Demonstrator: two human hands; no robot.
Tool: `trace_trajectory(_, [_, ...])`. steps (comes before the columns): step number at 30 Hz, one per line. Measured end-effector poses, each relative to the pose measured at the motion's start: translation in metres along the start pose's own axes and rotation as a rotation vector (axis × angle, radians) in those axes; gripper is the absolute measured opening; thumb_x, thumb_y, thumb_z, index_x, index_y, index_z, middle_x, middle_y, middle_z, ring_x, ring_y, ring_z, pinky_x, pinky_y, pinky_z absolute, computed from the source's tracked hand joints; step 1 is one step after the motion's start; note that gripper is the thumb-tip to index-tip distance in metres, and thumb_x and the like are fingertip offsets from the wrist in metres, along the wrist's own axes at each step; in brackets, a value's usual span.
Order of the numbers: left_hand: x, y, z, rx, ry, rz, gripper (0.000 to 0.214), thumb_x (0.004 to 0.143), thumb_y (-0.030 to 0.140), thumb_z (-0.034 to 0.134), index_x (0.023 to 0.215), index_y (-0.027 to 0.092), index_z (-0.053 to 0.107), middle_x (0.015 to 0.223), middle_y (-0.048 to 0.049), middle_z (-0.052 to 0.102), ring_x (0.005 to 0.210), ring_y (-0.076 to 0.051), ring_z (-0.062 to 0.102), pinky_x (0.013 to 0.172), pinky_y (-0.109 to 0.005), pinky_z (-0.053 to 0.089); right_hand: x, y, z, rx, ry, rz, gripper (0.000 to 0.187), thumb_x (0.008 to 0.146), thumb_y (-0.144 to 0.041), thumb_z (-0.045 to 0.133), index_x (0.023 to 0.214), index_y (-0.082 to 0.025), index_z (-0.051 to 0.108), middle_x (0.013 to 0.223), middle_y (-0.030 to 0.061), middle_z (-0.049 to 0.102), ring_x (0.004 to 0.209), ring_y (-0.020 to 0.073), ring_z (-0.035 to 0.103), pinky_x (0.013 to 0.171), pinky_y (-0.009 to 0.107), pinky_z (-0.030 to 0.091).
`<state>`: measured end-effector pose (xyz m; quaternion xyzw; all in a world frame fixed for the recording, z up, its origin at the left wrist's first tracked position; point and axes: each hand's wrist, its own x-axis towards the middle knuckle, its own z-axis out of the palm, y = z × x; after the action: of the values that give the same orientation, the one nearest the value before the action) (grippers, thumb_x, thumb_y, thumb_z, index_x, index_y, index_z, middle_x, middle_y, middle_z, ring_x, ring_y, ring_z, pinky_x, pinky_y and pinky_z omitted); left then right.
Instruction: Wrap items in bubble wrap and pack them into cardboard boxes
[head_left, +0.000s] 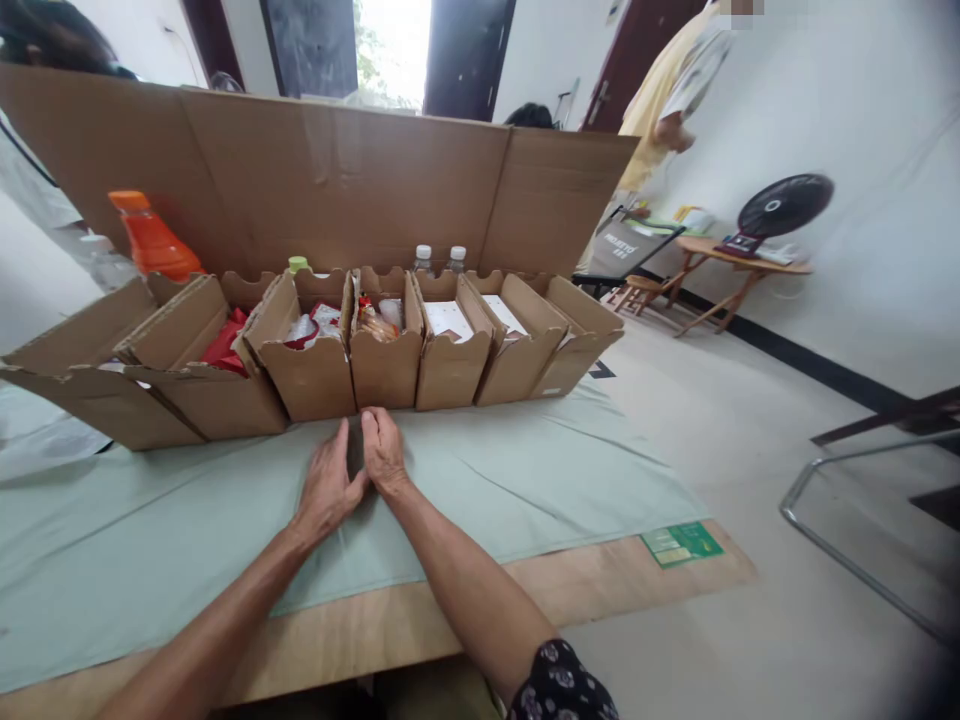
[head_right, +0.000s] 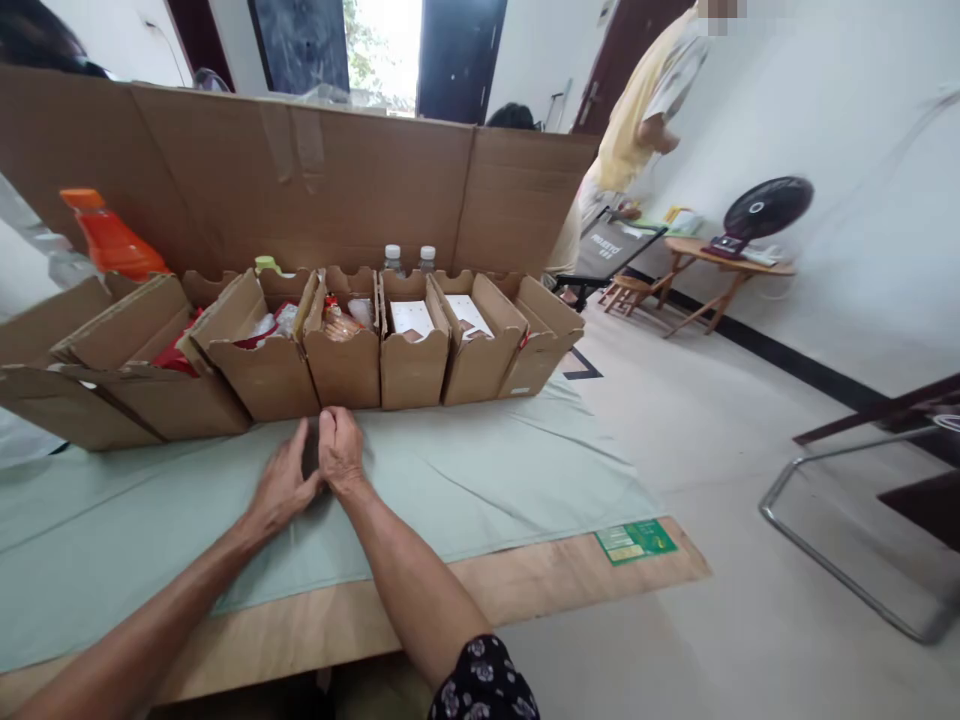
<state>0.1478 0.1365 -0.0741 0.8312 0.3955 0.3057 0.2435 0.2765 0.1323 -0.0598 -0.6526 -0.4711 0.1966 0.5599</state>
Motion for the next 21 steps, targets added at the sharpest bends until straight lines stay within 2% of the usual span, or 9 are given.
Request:
trace_trajectory(2, [-0.016, 0.007, 0.003, 0.157, -0.064, 0.094, 0.067, 0.091, 0.034, 0.052, 0.152, 0.007, 0.047, 0.153, -0.0261, 0.054, 0.146, -0.041, 0.048, 0.122, -0.064, 0.031, 0.0, -0.001, 0.0, -0.006, -0.005, 0.007, 0.031, 0.104, -0.034, 0.04, 0.108, -0.021, 0.068, 0.106, 0.0069, 0.073, 0.102, 0.0195, 0.067, 0.095, 0.032, 0.051])
trace_trajectory(4, [-0.037, 0.013, 0.005, 0.267, -0.096, 0.182, 0.058, 0.095, 0.035, 0.049, 0.147, 0.011, 0.055, 0.153, -0.0227, 0.055, 0.147, -0.039, 0.046, 0.124, -0.063, 0.028, 0.0, -0.002, -0.001, -0.013, -0.016, 0.009, 0.029, 0.103, -0.032, 0.042, 0.107, -0.021, 0.068, 0.105, 0.0069, 0.073, 0.102, 0.0195, 0.067, 0.095, 0.032, 0.051])
trace_trajectory(9, [-0.102, 0.023, 0.001, 0.353, -0.09, 0.393, 0.058, 0.096, 0.037, 0.057, 0.152, 0.023, 0.053, 0.16, -0.014, 0.05, 0.15, -0.035, 0.045, 0.127, -0.056, 0.024, -0.005, -0.007, -0.001, -0.042, -0.071, -0.005, 0.023, 0.099, -0.028, 0.049, 0.102, -0.02, 0.07, 0.102, 0.0061, 0.074, 0.099, 0.0197, 0.067, 0.095, 0.032, 0.05])
trace_trajectory(12, [-0.126, 0.026, -0.014, 0.275, -0.138, 0.444, 0.063, 0.092, 0.035, 0.063, 0.154, 0.031, 0.052, 0.163, -0.009, 0.046, 0.15, -0.033, 0.045, 0.128, -0.054, 0.027, -0.012, -0.01, -0.002, -0.062, -0.122, -0.023, 0.023, 0.099, -0.027, 0.049, 0.1, -0.021, 0.071, 0.098, 0.0042, 0.074, 0.093, 0.0185, 0.067, 0.091, 0.031, 0.052])
trace_trajectory(14, [-0.127, 0.024, -0.032, 0.127, -0.235, 0.432, 0.055, 0.091, 0.039, 0.064, 0.146, 0.034, 0.061, 0.155, -0.007, 0.056, 0.143, -0.031, 0.054, 0.122, -0.051, 0.04, -0.02, -0.012, -0.004, -0.076, -0.169, -0.041, 0.021, 0.098, -0.026, 0.051, 0.1, -0.021, 0.072, 0.096, 0.0031, 0.075, 0.089, 0.0175, 0.067, 0.086, 0.03, 0.053])
trace_trajectory(16, [-0.116, 0.018, -0.058, -0.031, -0.293, 0.312, 0.039, 0.094, 0.044, 0.06, 0.128, 0.034, 0.074, 0.135, -0.0056, 0.073, 0.125, -0.029, 0.069, 0.108, -0.044, 0.056, -0.031, -0.014, -0.008, -0.089, -0.232, -0.071, 0.02, 0.096, -0.023, 0.053, 0.102, -0.022, 0.072, 0.097, 0.0025, 0.076, 0.088, 0.0165, 0.068, 0.084, 0.028, 0.054])
trace_trajectory(17, [-0.107, 0.014, -0.071, -0.079, -0.277, 0.209, 0.035, 0.096, 0.047, 0.057, 0.12, 0.033, 0.078, 0.123, -0.0049, 0.079, 0.114, -0.028, 0.075, 0.097, -0.04, 0.062, -0.038, -0.016, -0.011, -0.096, -0.268, -0.093, 0.02, 0.095, -0.021, 0.054, 0.103, -0.022, 0.072, 0.099, 0.0025, 0.076, 0.09, 0.0162, 0.069, 0.085, 0.028, 0.054])
trace_trajectory(19, [-0.088, 0.004, -0.095, -0.088, -0.16, 0.008, 0.039, 0.096, 0.052, 0.054, 0.115, 0.03, 0.079, 0.111, -0.0043, 0.082, 0.102, -0.028, 0.078, 0.077, -0.035, 0.067, -0.056, -0.02, -0.018, -0.116, -0.346, -0.144, 0.019, 0.092, -0.018, 0.058, 0.102, -0.023, 0.073, 0.109, 0.0031, 0.077, 0.101, 0.0165, 0.07, 0.094, 0.031, 0.053])
trace_trajectory(21, [-0.069, -0.006, -0.108, -0.04, -0.048, -0.049, 0.044, 0.094, 0.057, 0.055, 0.117, 0.028, 0.078, 0.116, -0.0057, 0.08, 0.105, -0.03, 0.077, 0.069, -0.034, 0.066, -0.078, -0.025, -0.024, -0.143, -0.43, -0.198, 0.016, 0.088, -0.016, 0.065, 0.097, -0.025, 0.074, 0.118, 0.0032, 0.077, 0.113, 0.0185, 0.069, 0.104, 0.036, 0.048])
